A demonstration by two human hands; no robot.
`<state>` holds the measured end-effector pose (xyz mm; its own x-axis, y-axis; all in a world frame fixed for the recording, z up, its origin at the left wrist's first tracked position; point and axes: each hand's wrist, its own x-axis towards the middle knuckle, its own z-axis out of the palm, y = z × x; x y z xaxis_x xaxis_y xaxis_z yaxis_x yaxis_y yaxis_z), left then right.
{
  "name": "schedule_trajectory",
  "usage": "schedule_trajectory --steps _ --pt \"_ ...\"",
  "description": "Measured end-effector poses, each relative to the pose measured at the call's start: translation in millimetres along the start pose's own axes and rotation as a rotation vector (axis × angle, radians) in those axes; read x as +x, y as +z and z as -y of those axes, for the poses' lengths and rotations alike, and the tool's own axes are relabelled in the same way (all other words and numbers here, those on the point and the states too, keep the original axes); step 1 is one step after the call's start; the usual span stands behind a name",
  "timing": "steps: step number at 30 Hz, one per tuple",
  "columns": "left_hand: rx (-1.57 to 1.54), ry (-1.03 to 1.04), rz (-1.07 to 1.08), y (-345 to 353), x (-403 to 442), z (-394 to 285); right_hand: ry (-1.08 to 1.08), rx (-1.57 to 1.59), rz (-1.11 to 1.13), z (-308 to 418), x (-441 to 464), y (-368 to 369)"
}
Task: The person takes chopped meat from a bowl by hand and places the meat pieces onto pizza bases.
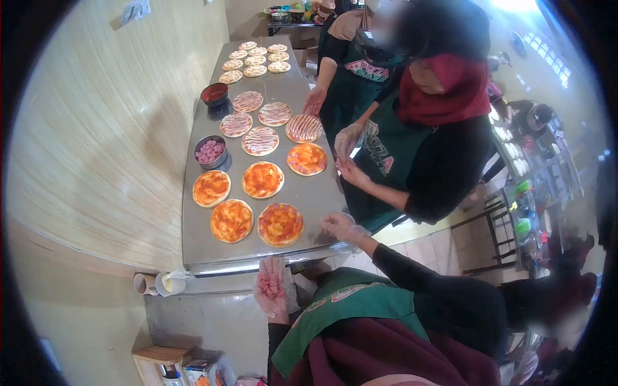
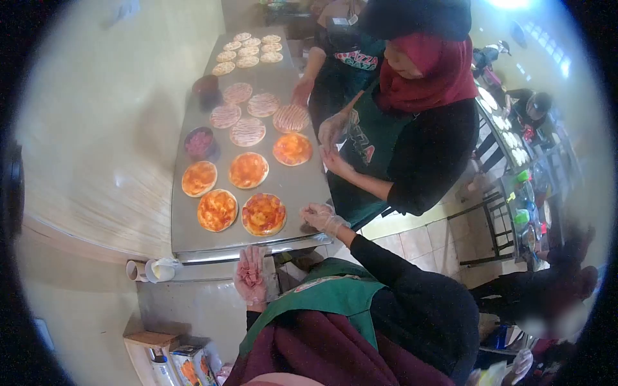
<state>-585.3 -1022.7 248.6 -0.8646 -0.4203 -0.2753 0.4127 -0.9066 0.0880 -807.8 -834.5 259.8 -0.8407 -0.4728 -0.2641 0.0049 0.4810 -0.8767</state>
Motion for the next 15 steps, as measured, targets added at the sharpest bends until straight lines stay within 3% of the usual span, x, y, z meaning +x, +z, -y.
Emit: schedule_trajectory --steps 3,4,7,10,14,15 --pt "0.150 0.041 -0.047 1 -2 2 -0.029 -0.025 0.024 -9 1 9" --pt "0.070 -0.017 0.125 -10 3 -2 -0.029 -0.068 0.033 -19 5 10" --pt "0.275 0.044 0.016 -7 -5 5 -0.099 -0.045 0.077 -31 -1 20" --pt "-0.102 -0.007 -0.008 0 -13 18 -0.056 -0.221 0.090 9 -28 15" --pt "-0.074 -0.019 -0.009 -18 -15 32 -0.065 -0.106 0.199 -1 -31 19" --pt "-0.036 -0.040 -0.010 -18 -18 34 -0.167 -0.066 0.199 -21 -28 24"
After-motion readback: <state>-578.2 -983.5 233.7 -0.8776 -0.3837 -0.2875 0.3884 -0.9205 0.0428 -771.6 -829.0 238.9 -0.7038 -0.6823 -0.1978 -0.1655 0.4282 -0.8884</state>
